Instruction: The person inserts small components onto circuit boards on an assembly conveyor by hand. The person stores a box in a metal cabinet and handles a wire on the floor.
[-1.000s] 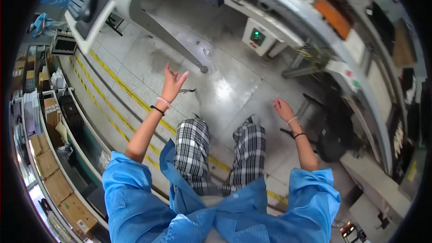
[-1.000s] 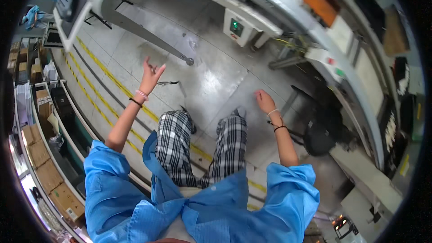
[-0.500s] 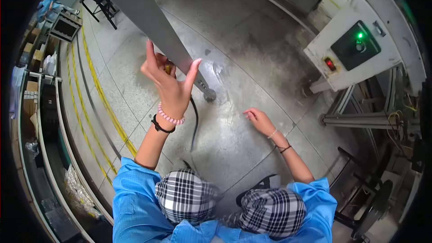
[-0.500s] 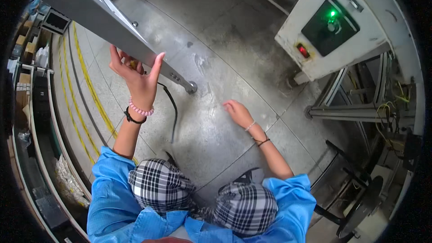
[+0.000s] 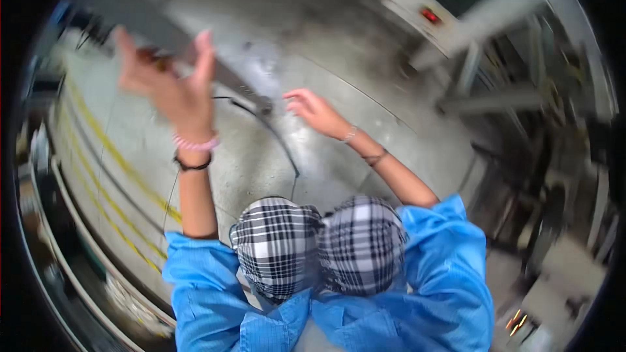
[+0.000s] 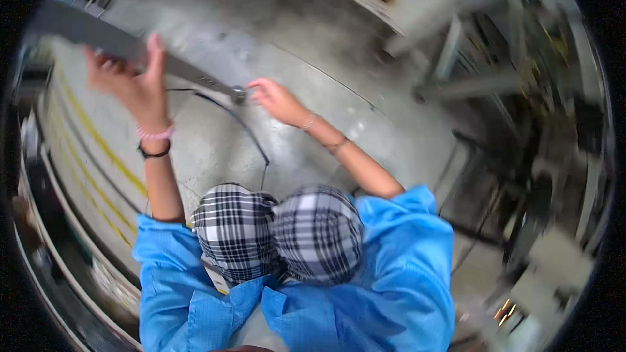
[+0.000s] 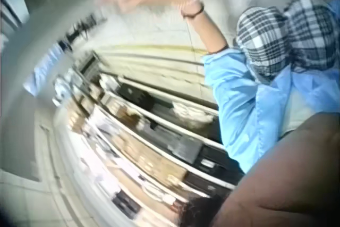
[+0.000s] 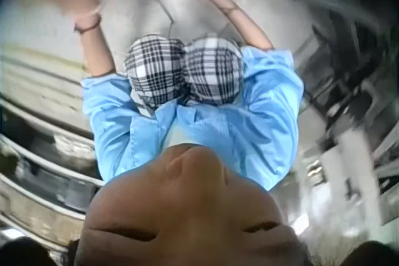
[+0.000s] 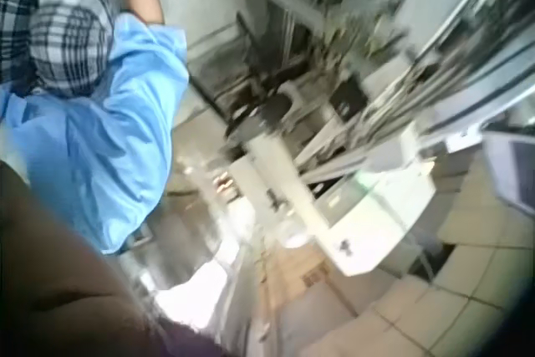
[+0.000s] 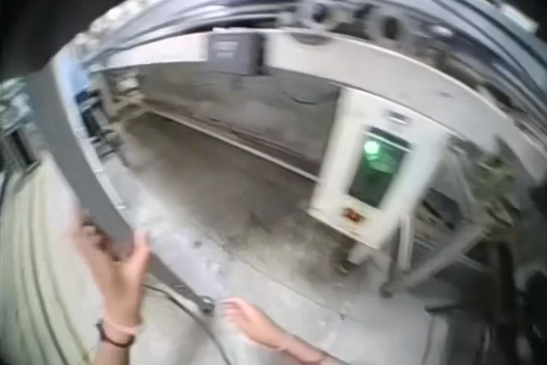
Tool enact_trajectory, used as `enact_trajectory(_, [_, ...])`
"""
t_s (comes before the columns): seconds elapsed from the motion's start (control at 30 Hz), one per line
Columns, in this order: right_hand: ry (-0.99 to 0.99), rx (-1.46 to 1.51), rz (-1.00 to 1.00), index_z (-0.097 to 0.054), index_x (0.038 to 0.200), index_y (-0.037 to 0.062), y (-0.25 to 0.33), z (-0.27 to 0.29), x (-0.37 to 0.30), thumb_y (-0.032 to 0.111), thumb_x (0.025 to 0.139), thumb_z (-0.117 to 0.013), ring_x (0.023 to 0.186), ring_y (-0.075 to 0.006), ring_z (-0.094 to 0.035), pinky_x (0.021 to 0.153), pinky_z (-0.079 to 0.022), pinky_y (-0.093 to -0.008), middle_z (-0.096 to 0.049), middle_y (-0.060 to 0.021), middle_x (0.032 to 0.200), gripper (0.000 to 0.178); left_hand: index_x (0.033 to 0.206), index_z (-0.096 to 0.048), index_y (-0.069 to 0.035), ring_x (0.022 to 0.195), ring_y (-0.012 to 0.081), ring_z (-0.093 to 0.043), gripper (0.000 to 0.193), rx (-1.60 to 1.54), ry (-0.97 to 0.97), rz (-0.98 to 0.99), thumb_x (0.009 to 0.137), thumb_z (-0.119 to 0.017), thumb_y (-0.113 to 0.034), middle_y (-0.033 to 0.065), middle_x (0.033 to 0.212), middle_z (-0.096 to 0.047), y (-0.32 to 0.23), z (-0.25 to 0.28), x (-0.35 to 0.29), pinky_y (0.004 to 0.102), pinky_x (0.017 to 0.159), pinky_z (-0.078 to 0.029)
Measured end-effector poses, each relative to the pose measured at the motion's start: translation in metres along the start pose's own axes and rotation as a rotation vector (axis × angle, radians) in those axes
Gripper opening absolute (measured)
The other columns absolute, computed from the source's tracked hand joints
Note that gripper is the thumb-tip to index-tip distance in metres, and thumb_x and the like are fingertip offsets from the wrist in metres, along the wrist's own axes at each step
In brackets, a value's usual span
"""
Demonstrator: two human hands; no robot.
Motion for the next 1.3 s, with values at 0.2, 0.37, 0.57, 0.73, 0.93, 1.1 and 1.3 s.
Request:
enact_trajectory(0.2, [0.091,-0.300,0.045,-0.059,0.114,0.0083,0.039,0.013,-0.028,0.019,0.095,-0.050,0.096,-0.0217,-0.063,0.084,-0.049,-0.0347,-0.065,-0.0115,0.104,0.024,0.139,-0.024,0.006,0.103,0.0251,-0.048,0.099,-0.148,-0.166,-0.210,0.070,-0.087,-0.024,0.0199,0.124,-0.030,0.007,-0.003,0.012,0.0344,0.081,-0.057])
enact_trajectory(0.37, [0.224,0.261,0.207,-0.058,0.116,0.0038,0.066,-0.019,-0.076,0.022,0.096,-0.054,0.094,-0.0199,-0.063,0.084,-0.050,-0.0341,-0.065,-0.0097,0.105,0.027,0.130,-0.030,0.012,0.103,0.0289,-0.052,0.089,0.294,-0.148,-0.285,0.072,-0.086,-0.025,0.0239,0.123,-0.032,-0.021,0.010,0.010,0.0373,0.092,-0.056])
enact_trajectory(0.57, [0.520,0.361,0.113,-0.057,0.120,0.0043,0.089,-0.045,-0.109,0.031,0.094,-0.057,0.095,-0.0220,-0.064,0.082,-0.051,-0.0348,-0.067,-0.0138,0.103,0.037,0.125,-0.034,0.016,0.103,0.0302,-0.050,0.086,0.486,-0.144,-0.314,0.072,-0.086,-0.028,0.0240,0.118,-0.037,-0.019,0.023,0.012,0.0374,0.087,-0.054])
enact_trajectory(0.73, [0.559,0.280,0.148,-0.055,0.120,0.0058,0.100,-0.046,-0.113,0.030,0.096,-0.056,0.097,-0.0219,-0.060,0.084,-0.048,-0.0345,-0.057,-0.0137,0.112,0.034,0.125,-0.034,0.017,0.101,0.0289,-0.057,0.082,0.430,-0.108,-0.307,0.073,-0.086,-0.021,0.0257,0.123,-0.040,-0.020,0.033,0.018,0.0340,0.083,-0.056])
enact_trajectory(0.93, [0.433,0.382,0.187,-0.059,0.114,0.0060,0.111,-0.036,-0.117,0.028,0.092,-0.060,0.099,-0.0242,-0.061,0.086,-0.049,-0.0339,-0.056,-0.0155,0.111,0.031,0.118,-0.046,0.017,0.085,0.0190,-0.061,0.064,0.683,-0.296,-0.441,0.075,-0.084,-0.013,0.0212,0.105,-0.058,-0.049,0.021,0.011,0.0293,0.076,-0.056])
enact_trajectory(1.1, [0.409,0.527,0.373,-0.053,0.120,0.0021,0.136,-0.028,-0.111,0.017,0.097,-0.051,0.094,-0.0192,-0.060,0.083,-0.048,-0.0304,-0.058,-0.0132,0.103,0.028,0.134,-0.023,0.007,0.093,0.0195,-0.058,0.086,0.018,-0.063,-0.209,0.075,-0.083,-0.008,0.0182,0.114,-0.052,0.022,0.032,0.023,0.0295,0.082,-0.058])
enact_trajectory(1.3, [0.933,0.829,-0.094,-0.039,0.135,0.0005,0.139,-0.024,-0.102,0.018,0.103,-0.039,0.070,-0.0114,-0.059,0.069,-0.047,-0.0252,-0.060,-0.0039,0.071,0.036,0.136,-0.021,-0.002,0.098,0.0223,-0.058,0.096,0.032,-0.340,-0.306,0.070,-0.088,-0.017,0.0163,0.120,-0.044,0.076,0.012,0.023,0.0297,0.084,-0.060])
Point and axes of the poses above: each hand's wrist, its own x-axis towards the middle knuckle, its own z-axis out of the back of the hand, y = z × x, the point moved 3 cm from there along x, towards the middle knuckle
